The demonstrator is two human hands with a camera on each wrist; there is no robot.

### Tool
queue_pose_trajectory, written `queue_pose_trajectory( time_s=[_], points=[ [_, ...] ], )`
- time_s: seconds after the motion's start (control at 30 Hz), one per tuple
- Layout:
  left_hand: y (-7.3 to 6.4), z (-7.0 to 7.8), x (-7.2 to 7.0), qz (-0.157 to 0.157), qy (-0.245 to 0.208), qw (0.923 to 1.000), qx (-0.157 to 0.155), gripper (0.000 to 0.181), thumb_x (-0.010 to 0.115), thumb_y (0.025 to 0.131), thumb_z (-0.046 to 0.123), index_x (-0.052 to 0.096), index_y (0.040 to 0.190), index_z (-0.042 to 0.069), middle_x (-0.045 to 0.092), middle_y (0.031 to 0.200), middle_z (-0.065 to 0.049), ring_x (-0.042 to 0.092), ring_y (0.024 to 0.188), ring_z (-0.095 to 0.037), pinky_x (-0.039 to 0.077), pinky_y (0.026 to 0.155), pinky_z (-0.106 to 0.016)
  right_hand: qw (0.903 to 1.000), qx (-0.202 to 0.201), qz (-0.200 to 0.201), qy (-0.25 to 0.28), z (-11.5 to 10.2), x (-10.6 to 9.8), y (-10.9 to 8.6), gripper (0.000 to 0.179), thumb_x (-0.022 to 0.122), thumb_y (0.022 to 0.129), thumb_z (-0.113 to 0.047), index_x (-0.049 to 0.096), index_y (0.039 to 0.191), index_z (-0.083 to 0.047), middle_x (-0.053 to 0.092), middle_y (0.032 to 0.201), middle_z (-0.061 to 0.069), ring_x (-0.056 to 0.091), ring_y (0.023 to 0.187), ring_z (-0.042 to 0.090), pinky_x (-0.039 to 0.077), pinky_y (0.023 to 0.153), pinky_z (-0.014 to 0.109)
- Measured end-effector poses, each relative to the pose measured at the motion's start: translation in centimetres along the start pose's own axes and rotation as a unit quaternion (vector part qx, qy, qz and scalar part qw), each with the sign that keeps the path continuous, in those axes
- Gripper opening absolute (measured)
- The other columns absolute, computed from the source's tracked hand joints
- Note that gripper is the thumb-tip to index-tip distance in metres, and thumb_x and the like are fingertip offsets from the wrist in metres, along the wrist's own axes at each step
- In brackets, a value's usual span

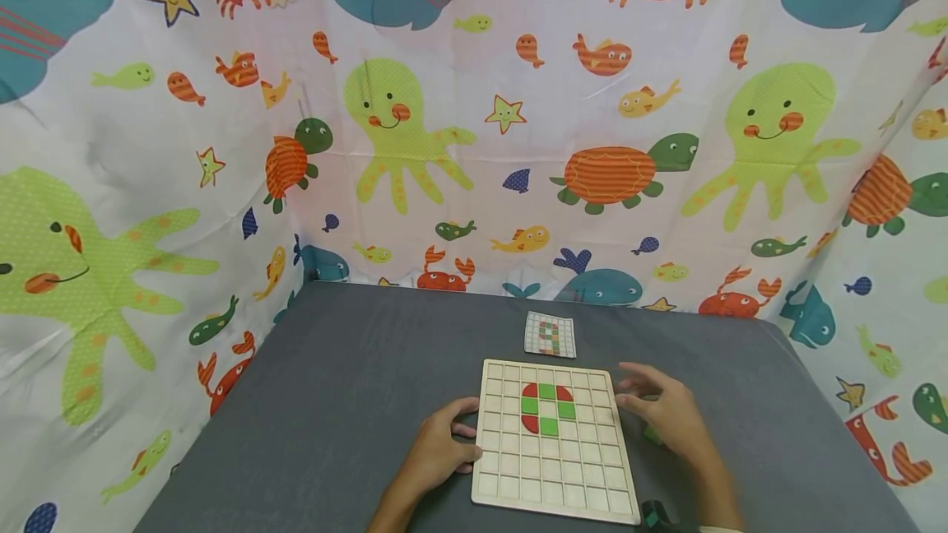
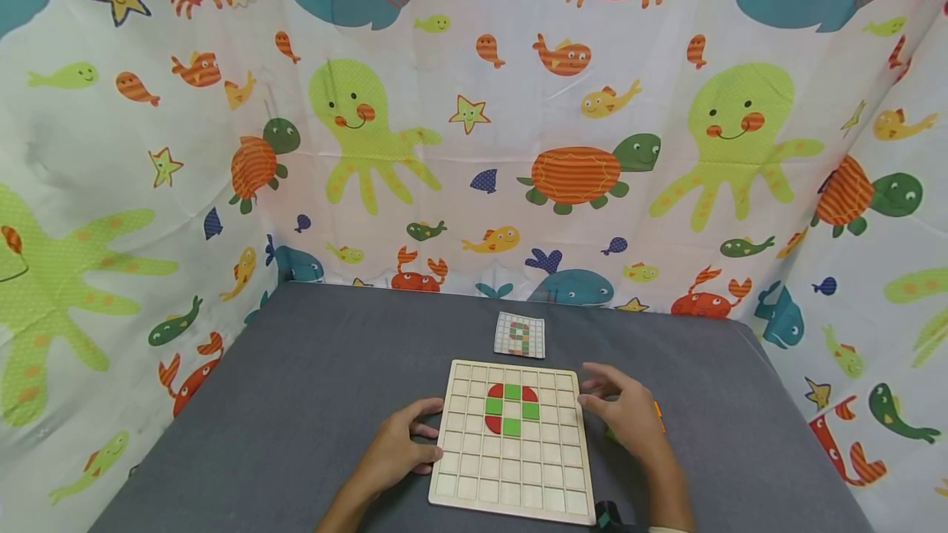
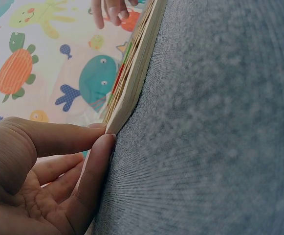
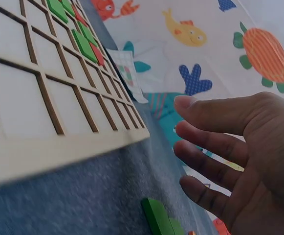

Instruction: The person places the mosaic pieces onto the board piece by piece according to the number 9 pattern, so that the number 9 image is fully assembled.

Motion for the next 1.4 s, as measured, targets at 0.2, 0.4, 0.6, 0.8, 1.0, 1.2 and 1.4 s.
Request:
queue_pose_trajectory(
  time_s=[0.2, 0.4, 0.6, 0.8, 1.0, 1.2, 1.4],
  points=[
    [0.0, 0.0, 0.0, 0.001, -0.001, 1.0000, -0.001, 0.072, 0.081, 0.076, -0.013, 0.063, 0.144, 0.004, 0.063, 0.144, -0.018, 0.070, 0.103, -0.025, 0.063, 0.054, -0.036, 0.9999, 0.002, 0.015, -0.003, 0.8, -1.1, -0.2, 0.057, 0.084, 0.093, -0.020, 0.063, 0.144, -0.007, 0.076, 0.114, 0.010, 0.070, 0.103, 0.025, 0.056, 0.081, 0.027],
    [-0.1, 0.0, 0.0, 0.001, -0.002, 1.0000, -0.002, 0.072, 0.080, 0.076, -0.013, 0.063, 0.144, 0.004, 0.063, 0.144, -0.018, 0.070, 0.103, -0.026, 0.064, 0.055, -0.036, 0.9983, 0.033, 0.043, -0.021, 1.4, -1.9, -0.6, 0.060, 0.084, 0.093, -0.021, 0.061, 0.147, -0.008, 0.075, 0.121, 0.016, 0.069, 0.113, 0.037, 0.058, 0.094, 0.054],
    [-0.1, 0.1, 0.0, 0.000, -0.002, 1.0000, 0.001, 0.072, 0.080, 0.076, -0.013, 0.063, 0.144, 0.004, 0.063, 0.144, -0.018, 0.070, 0.103, -0.026, 0.064, 0.055, -0.036, 0.9958, 0.064, 0.056, -0.034, 2.3, -2.3, -0.6, 0.062, 0.083, 0.094, -0.018, 0.058, 0.149, -0.005, 0.071, 0.129, 0.025, 0.066, 0.119, 0.044, 0.055, 0.099, 0.064],
    [-0.1, 0.0, 0.0, 0.000, -0.001, 1.0000, 0.003, 0.072, 0.080, 0.076, -0.013, 0.063, 0.143, 0.004, 0.063, 0.144, -0.018, 0.069, 0.104, -0.026, 0.064, 0.055, -0.036, 0.9926, 0.094, 0.060, -0.047, 3.1, -2.6, -0.5, 0.066, 0.084, 0.092, -0.016, 0.055, 0.150, -0.002, 0.065, 0.136, 0.030, 0.064, 0.121, 0.048, 0.053, 0.100, 0.066],
    [-0.1, 0.0, 0.0, 0.000, -0.003, 1.0000, 0.002, 0.072, 0.080, 0.076, -0.013, 0.063, 0.143, 0.004, 0.063, 0.144, -0.018, 0.070, 0.103, -0.026, 0.064, 0.055, -0.036, 0.9901, 0.113, 0.059, -0.060, 3.6, -3.0, -0.6, 0.067, 0.084, 0.091, -0.014, 0.054, 0.150, 0.000, 0.061, 0.140, 0.032, 0.059, 0.127, 0.050, 0.046, 0.105, 0.070],
    [0.0, -0.1, 0.0, 0.002, -0.002, 1.0000, -0.001, 0.072, 0.081, 0.075, -0.013, 0.063, 0.143, 0.005, 0.064, 0.143, -0.017, 0.070, 0.103, -0.025, 0.064, 0.055, -0.037, 0.9885, 0.130, 0.053, -0.058, 4.3, -3.4, -0.7, 0.067, 0.082, 0.092, -0.014, 0.053, 0.151, 0.000, 0.058, 0.143, 0.033, 0.051, 0.135, 0.053, 0.038, 0.110, 0.074],
    [0.1, -0.1, 0.0, 0.003, -0.004, 1.0000, 0.001, 0.072, 0.081, 0.075, -0.013, 0.063, 0.143, 0.004, 0.064, 0.143, -0.018, 0.070, 0.102, -0.025, 0.063, 0.054, -0.036, 0.9872, 0.132, 0.050, -0.073, 5.0, -3.8, -0.7, 0.068, 0.083, 0.092, -0.017, 0.053, 0.150, 0.002, 0.060, 0.140, 0.034, 0.056, 0.128, 0.053, 0.043, 0.106, 0.073]
  ],
)
Point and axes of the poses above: each hand's wrist, its own y-axis towards the middle knuckle, its own x-axis out of the palm, z = x × y, the point moved 1 cm from there along y, towards the middle knuckle
